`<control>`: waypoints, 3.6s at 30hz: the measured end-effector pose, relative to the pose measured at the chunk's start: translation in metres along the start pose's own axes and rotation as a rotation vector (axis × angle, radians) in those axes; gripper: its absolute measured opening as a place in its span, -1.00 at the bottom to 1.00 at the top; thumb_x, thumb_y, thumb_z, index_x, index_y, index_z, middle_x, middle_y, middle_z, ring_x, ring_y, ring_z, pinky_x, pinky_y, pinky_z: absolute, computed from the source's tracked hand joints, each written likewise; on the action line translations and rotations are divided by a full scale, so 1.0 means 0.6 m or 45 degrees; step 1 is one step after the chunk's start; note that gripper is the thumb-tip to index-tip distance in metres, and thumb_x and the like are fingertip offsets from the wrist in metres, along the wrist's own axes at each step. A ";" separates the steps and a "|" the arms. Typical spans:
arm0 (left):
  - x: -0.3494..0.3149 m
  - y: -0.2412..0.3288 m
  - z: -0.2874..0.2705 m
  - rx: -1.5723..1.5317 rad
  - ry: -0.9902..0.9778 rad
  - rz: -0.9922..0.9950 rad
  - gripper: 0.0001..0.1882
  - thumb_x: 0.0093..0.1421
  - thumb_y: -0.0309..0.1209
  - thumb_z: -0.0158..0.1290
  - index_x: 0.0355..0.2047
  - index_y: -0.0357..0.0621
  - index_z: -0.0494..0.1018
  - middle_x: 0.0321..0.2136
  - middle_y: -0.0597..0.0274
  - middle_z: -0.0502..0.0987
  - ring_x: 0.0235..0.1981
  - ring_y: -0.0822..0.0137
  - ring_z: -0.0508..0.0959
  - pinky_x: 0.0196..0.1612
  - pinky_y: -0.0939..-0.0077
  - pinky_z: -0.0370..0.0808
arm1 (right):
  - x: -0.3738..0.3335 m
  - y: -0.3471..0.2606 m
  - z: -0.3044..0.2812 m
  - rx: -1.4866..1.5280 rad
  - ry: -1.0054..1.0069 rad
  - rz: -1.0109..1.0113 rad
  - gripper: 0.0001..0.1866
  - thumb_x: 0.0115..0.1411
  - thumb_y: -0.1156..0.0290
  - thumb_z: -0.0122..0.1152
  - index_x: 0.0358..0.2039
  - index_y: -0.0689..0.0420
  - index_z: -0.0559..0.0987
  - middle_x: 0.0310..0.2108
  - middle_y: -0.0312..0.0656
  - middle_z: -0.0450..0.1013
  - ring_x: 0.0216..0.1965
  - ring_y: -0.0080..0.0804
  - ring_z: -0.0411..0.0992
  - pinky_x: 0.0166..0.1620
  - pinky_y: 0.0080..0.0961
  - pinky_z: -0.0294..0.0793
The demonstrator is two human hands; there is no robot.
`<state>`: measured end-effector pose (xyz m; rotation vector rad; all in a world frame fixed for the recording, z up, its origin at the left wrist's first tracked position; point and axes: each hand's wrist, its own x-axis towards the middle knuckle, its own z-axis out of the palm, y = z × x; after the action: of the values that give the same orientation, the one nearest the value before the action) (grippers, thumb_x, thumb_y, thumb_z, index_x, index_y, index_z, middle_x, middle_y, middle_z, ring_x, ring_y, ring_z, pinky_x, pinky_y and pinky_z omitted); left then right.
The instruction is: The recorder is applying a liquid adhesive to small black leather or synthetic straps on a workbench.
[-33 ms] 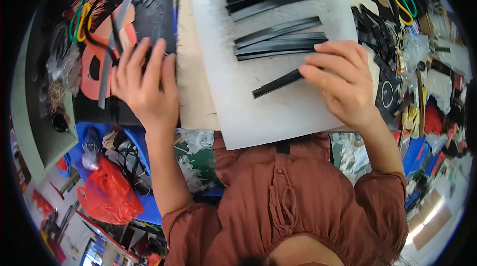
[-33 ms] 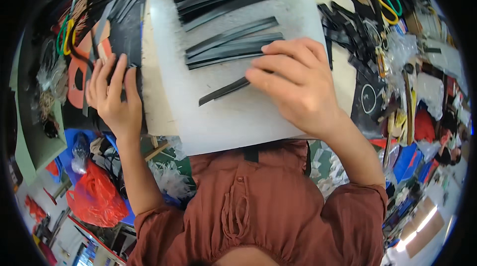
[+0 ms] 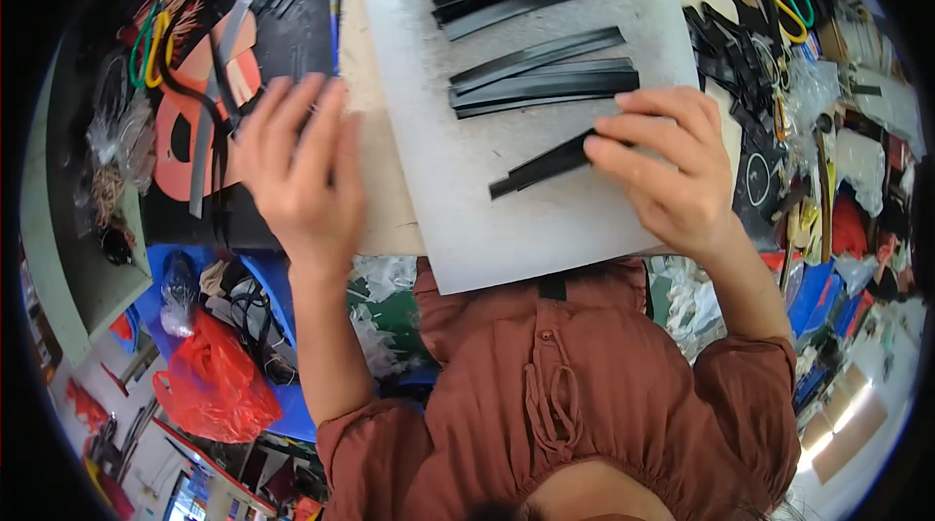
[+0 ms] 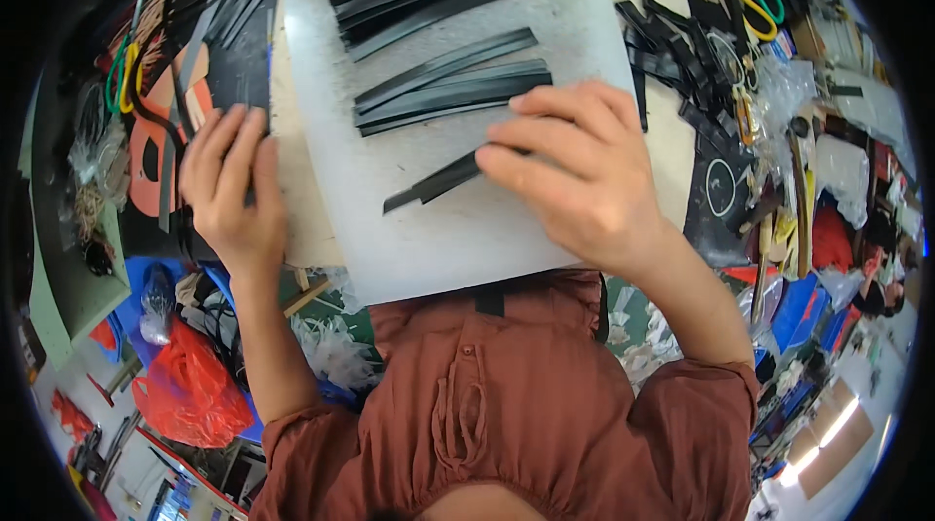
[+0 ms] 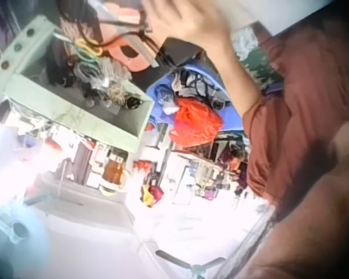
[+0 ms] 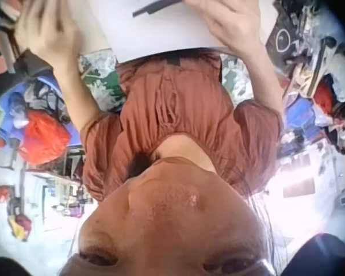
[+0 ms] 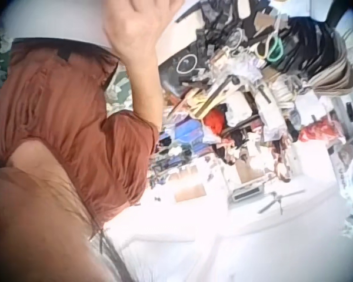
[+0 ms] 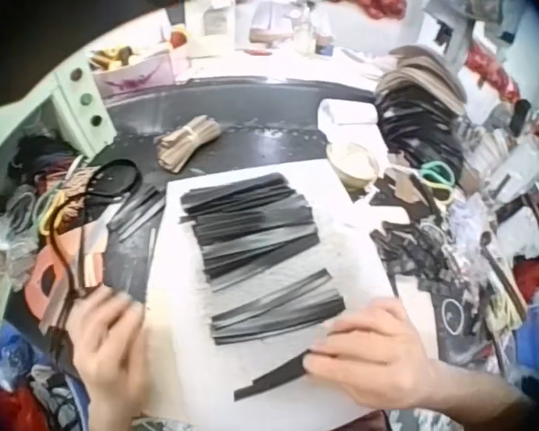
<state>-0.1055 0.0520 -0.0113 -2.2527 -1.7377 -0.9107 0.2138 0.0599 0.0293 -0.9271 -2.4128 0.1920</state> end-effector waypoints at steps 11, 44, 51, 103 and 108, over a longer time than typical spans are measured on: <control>0.062 0.117 0.061 -0.466 -0.185 0.303 -0.70 0.03 -0.61 0.29 -0.17 -0.17 0.67 -0.34 0.18 0.67 -0.30 0.19 0.60 -0.21 0.38 0.53 | -0.094 -0.047 -0.018 0.239 -0.194 0.110 -0.67 -0.06 0.47 0.32 -0.19 0.12 0.66 -0.19 -0.30 0.55 -0.17 -0.29 0.51 -0.01 -0.28 0.42; 0.028 0.112 0.034 -0.567 -0.107 0.074 -0.74 0.02 -0.71 0.26 -0.25 -0.24 0.62 -0.36 0.15 0.63 -0.36 0.16 0.59 -0.26 0.39 0.51 | 0.008 0.026 0.015 0.055 -0.105 0.149 -0.65 -0.07 0.61 0.39 -0.19 0.12 0.70 -0.27 -0.25 0.55 -0.11 -0.24 0.47 -0.07 -0.35 0.43; 0.072 0.099 0.052 -0.540 -0.231 0.283 -0.76 0.01 -0.65 0.27 -0.26 -0.20 0.63 -0.35 0.23 0.66 -0.33 0.20 0.58 -0.20 0.38 0.51 | -0.005 0.013 -0.008 0.340 -0.247 0.306 -0.69 -0.06 0.63 0.39 -0.23 0.16 0.70 -0.36 -0.20 0.51 -0.31 -0.23 0.45 -0.25 -0.37 0.43; -0.106 0.163 -0.050 -0.478 -0.247 0.549 -0.41 0.40 0.23 -0.21 -0.40 0.13 0.61 -0.32 0.47 0.69 -0.16 0.35 0.55 0.26 0.09 0.01 | -0.128 -0.123 -0.096 -0.247 -0.056 0.467 -0.54 -0.12 0.62 0.50 -0.12 0.30 0.65 -0.24 -0.05 0.57 -0.25 -0.15 0.54 -0.19 -0.38 0.55; -0.099 0.171 -0.041 -0.383 -0.312 0.624 -0.33 0.39 0.26 -0.28 -0.33 0.01 0.62 -0.24 0.41 0.69 -0.11 0.27 0.56 0.27 0.13 0.02 | -0.113 -0.137 -0.085 -0.428 -0.108 0.258 -0.54 -0.21 0.56 0.37 -0.17 0.27 0.67 -0.22 -0.10 0.58 -0.22 -0.18 0.51 -0.21 -0.38 0.52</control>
<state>-0.0288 -0.0409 0.0006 -2.9020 -1.0757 -0.8540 0.2354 -0.0490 0.0687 -1.3397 -2.4709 -0.1085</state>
